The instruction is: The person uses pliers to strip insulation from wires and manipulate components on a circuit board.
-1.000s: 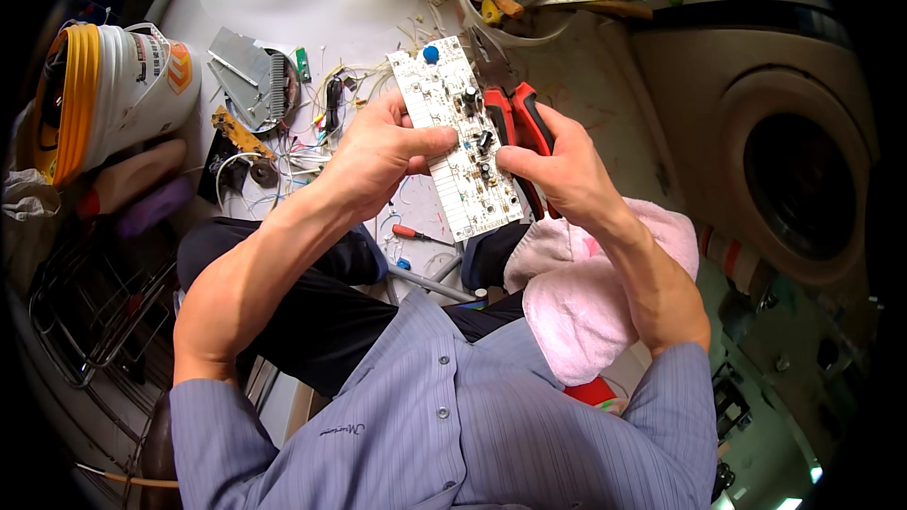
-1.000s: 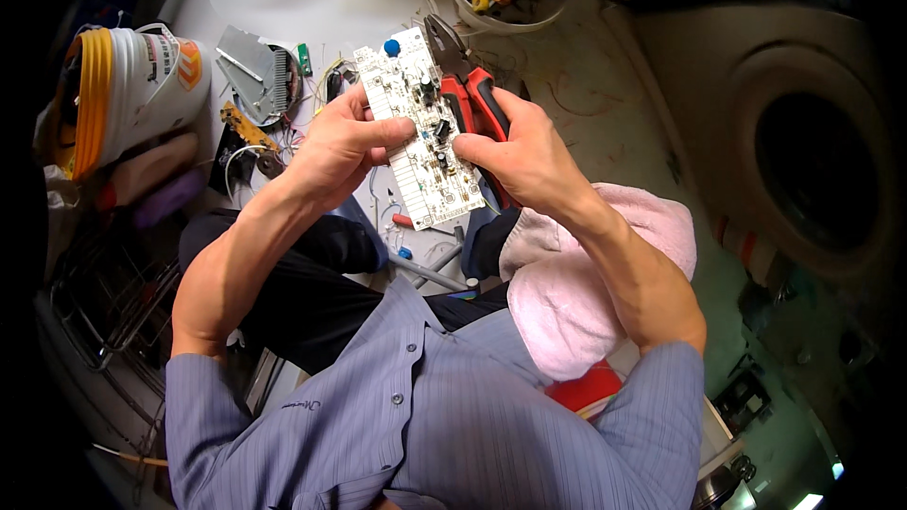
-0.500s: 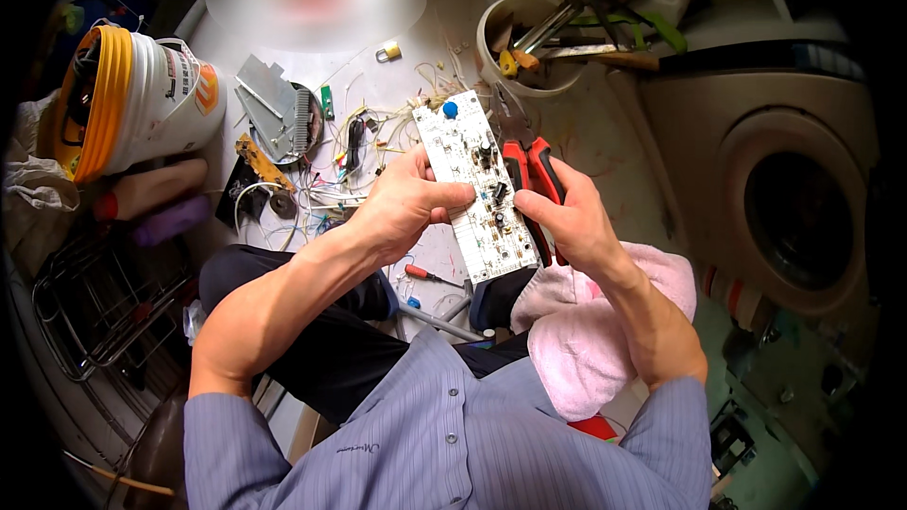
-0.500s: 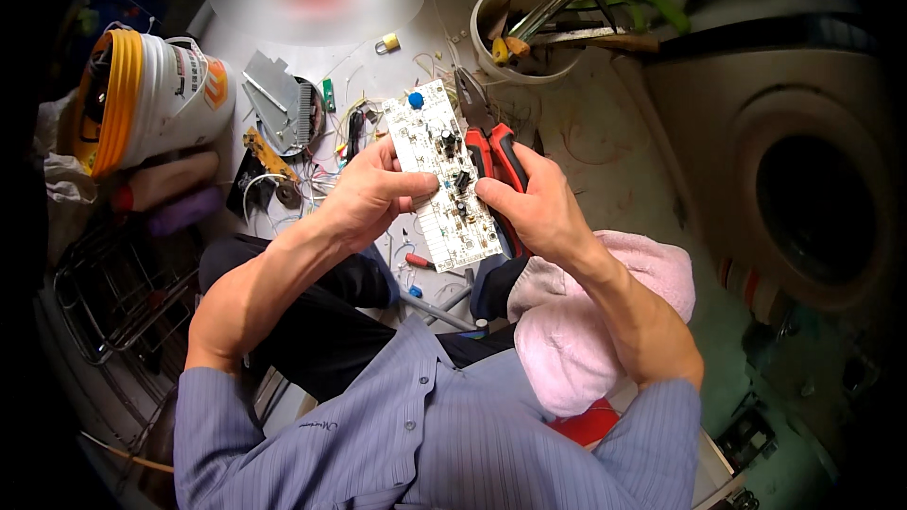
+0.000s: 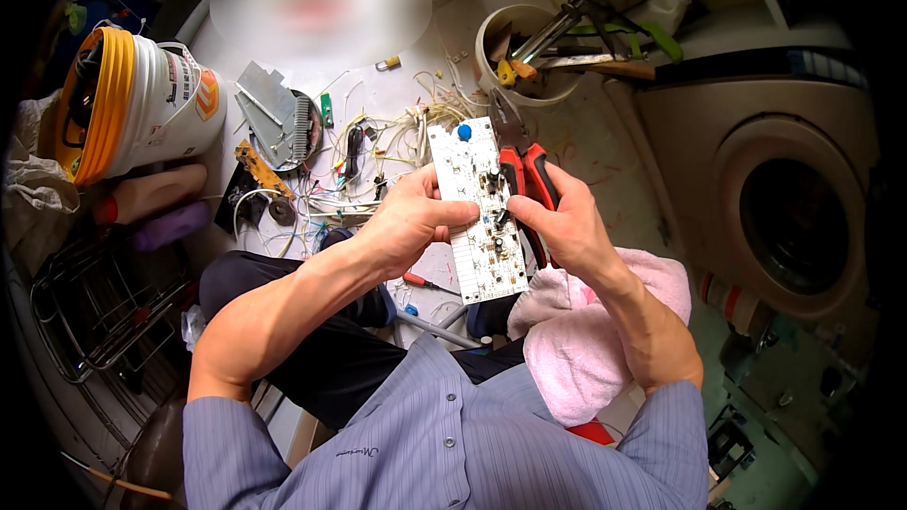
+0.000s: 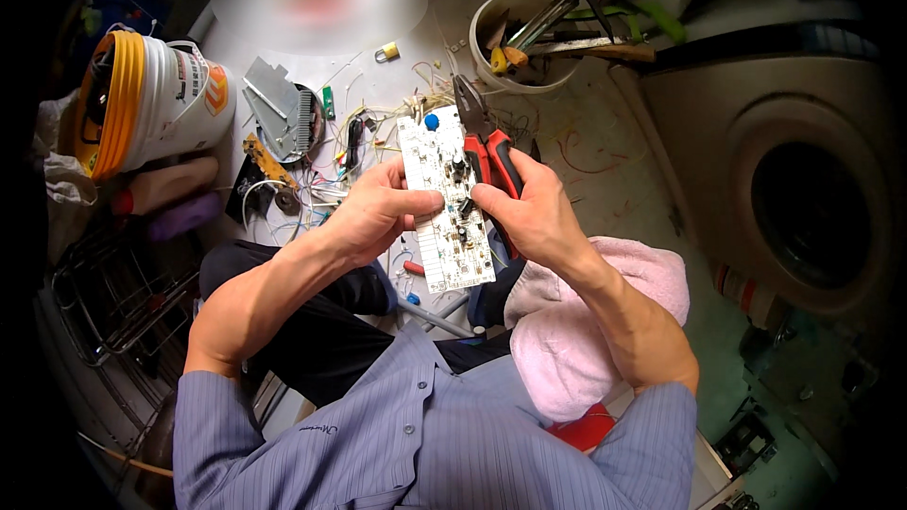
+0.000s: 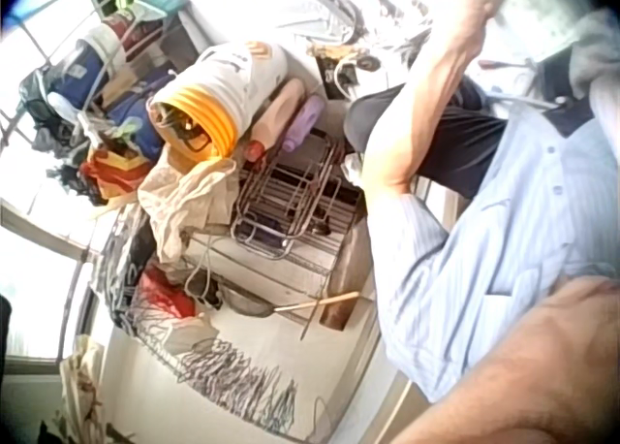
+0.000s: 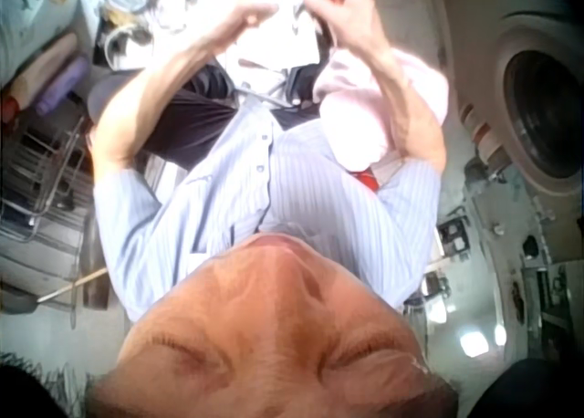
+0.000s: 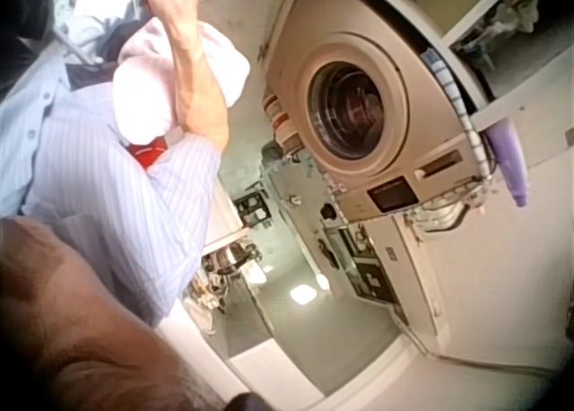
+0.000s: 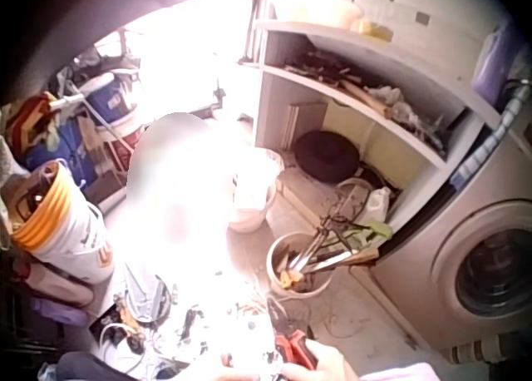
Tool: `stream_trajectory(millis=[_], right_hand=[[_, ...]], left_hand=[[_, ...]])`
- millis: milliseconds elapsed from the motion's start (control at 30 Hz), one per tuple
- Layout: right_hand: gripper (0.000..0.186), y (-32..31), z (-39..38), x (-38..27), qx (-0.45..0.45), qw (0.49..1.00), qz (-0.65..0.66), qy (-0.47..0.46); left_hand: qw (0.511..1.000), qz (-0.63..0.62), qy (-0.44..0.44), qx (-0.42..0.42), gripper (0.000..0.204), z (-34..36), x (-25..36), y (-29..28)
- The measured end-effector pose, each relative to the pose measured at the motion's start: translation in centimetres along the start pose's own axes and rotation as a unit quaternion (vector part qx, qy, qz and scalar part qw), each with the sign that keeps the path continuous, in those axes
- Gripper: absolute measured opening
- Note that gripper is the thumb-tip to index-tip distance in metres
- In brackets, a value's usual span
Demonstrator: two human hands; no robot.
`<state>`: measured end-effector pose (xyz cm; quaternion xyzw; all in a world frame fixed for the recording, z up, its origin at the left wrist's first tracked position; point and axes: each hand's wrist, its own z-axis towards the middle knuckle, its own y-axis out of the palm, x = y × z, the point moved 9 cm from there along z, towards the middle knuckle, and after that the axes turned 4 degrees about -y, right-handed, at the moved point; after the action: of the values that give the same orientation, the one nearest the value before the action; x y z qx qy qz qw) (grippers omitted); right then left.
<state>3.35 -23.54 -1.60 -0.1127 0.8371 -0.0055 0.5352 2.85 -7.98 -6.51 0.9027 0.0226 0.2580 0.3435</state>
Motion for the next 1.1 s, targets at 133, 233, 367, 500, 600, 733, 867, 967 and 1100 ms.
stream_trajectory(millis=[133,233,367,500,600,733,867,967,1100], right_hand=[[0.025,0.1,-0.1,-0.6,0.003,0.999,-0.033,-0.002],[0.026,0.1,-0.2,-1.0,0.001,0.999,-0.047,-0.009],[0.027,0.3,-0.3,-1.5,0.0,0.999,-0.049,-0.008],[0.03,0.5,-0.4,-1.3,0.001,0.998,-0.055,-0.029],[0.031,0.5,-0.4,-1.0,-0.003,0.996,-0.08,-0.036],[0.031,0.8,-0.5,-1.3,-0.011,0.994,-0.098,-0.038],[0.031,0.9,-0.4,-1.2,-0.005,0.995,-0.088,-0.05],[0.031,0.8,-0.3,-1.2,-0.016,0.997,-0.066,-0.027],[0.032,0.8,-0.4,-1.9,-0.012,0.998,-0.058,-0.032]], left_hand=[[1.0,-0.005,0.007,0.01,0.041,0.0,0.0,-0.2],[1.0,-0.002,0.012,0.011,0.041,-0.1,0.2,-0.1],[0.999,0.002,0.019,0.028,0.038,-0.1,0.2,-0.7],[0.999,-0.011,0.028,0.028,0.033,-0.3,0.4,-0.4],[0.997,0.014,0.038,0.062,0.03,-0.1,0.5,-0.8],[0.993,0.062,0.055,0.08,0.025,0.1,1.0,-1.2],[0.995,0.061,0.059,0.058,0.022,-0.1,1.3,-0.4],[0.994,0.077,0.067,0.049,0.021,-0.4,1.6,0.1],[0.995,0.072,0.063,0.03,0.022,-0.4,1.6,0.3]])
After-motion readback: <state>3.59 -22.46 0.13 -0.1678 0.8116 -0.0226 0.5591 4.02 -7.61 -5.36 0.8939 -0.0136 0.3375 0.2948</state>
